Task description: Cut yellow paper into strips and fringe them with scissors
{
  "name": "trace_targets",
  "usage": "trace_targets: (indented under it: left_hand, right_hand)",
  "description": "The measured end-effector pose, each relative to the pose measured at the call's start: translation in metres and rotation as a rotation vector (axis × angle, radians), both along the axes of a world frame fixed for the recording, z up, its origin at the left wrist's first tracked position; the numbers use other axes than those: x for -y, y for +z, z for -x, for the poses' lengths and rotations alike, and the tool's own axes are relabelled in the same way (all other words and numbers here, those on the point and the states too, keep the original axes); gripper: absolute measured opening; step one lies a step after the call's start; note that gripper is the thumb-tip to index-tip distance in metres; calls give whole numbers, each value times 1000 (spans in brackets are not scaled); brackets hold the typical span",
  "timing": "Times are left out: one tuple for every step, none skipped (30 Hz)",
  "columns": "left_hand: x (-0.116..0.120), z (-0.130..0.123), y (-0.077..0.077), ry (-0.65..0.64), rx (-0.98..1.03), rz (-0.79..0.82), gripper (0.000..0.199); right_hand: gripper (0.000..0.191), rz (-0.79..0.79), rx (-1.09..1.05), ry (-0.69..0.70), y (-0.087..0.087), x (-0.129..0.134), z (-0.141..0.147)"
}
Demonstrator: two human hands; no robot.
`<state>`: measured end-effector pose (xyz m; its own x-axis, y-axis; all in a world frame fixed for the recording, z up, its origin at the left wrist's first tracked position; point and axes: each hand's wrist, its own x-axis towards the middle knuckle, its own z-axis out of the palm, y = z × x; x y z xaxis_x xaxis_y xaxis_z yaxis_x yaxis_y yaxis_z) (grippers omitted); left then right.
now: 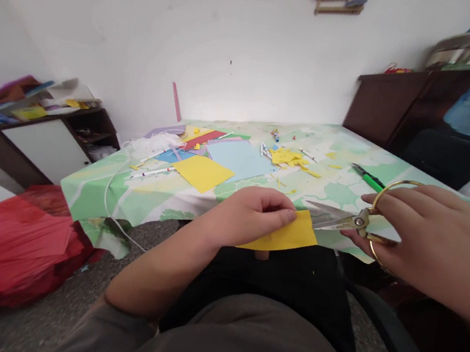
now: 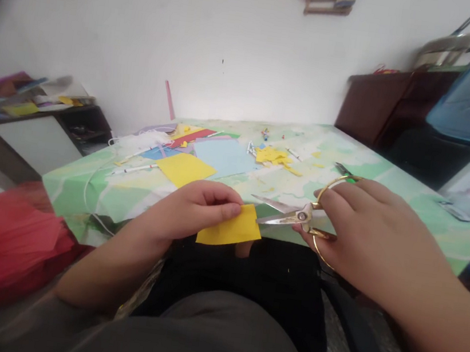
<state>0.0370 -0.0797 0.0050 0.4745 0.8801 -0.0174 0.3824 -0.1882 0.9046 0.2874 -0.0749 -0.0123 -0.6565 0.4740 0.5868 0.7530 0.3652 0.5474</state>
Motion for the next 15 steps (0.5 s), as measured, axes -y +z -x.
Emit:
trace_targets:
  left_hand:
    - [-1,-2,0,-6,-15,-1,20]
    - [-1,-4,1,-16,-30,2,20]
    - [-1,-6,1,-31,-44,13,20]
    - [-2,-7,1,-49,-55,35,20]
    - [-2,-9,2,-69,-63,66,20]
    - [-3,-11,2,-86,-68,99,20]
    - [-3,-12,2,-98,-73,126,21]
    - [-5,-14,2,-105,-80,143,21]
    - [-6,-15,3,-109,-91,147,22]
    - [-8,-16,2,-107,-108,129,22]
    - [-10,-17,2,-106,-130,93,22]
    - [-13,-18,1,-108,-156,41,21]
    - [-16,-19,0,-115,-180,-13,20]
    - [-19,-20,-2,-127,-199,-54,20]
    - [-22,-21,-5,-139,-212,-76,20]
  right_hand:
    - [30,-2,-6,-5,1,1,0]
    - [28,0,-12,-16,1,2,0]
    - [27,7,-13,-26,2,3,0]
    - [26,16,-9,-30,2,4,-1]
    - [25,30,1,-33,2,4,-1]
    - [24,46,10,-40,1,5,-2]
    - [24,63,19,-50,0,5,-3]
    - [24,79,24,-65,0,5,-3]
    - [25,93,26,-83,-1,6,-3]
    - [25,103,24,-102,-2,6,-3]
    - [25,113,19,-120,-3,6,-2]
    - [25,125,15,-132,-4,6,-2]
    - [24,140,12,-138,-4,6,0]
    - [22,157,9,-143,-5,6,1]
    - [21,172,4,-141,-6,5,3]
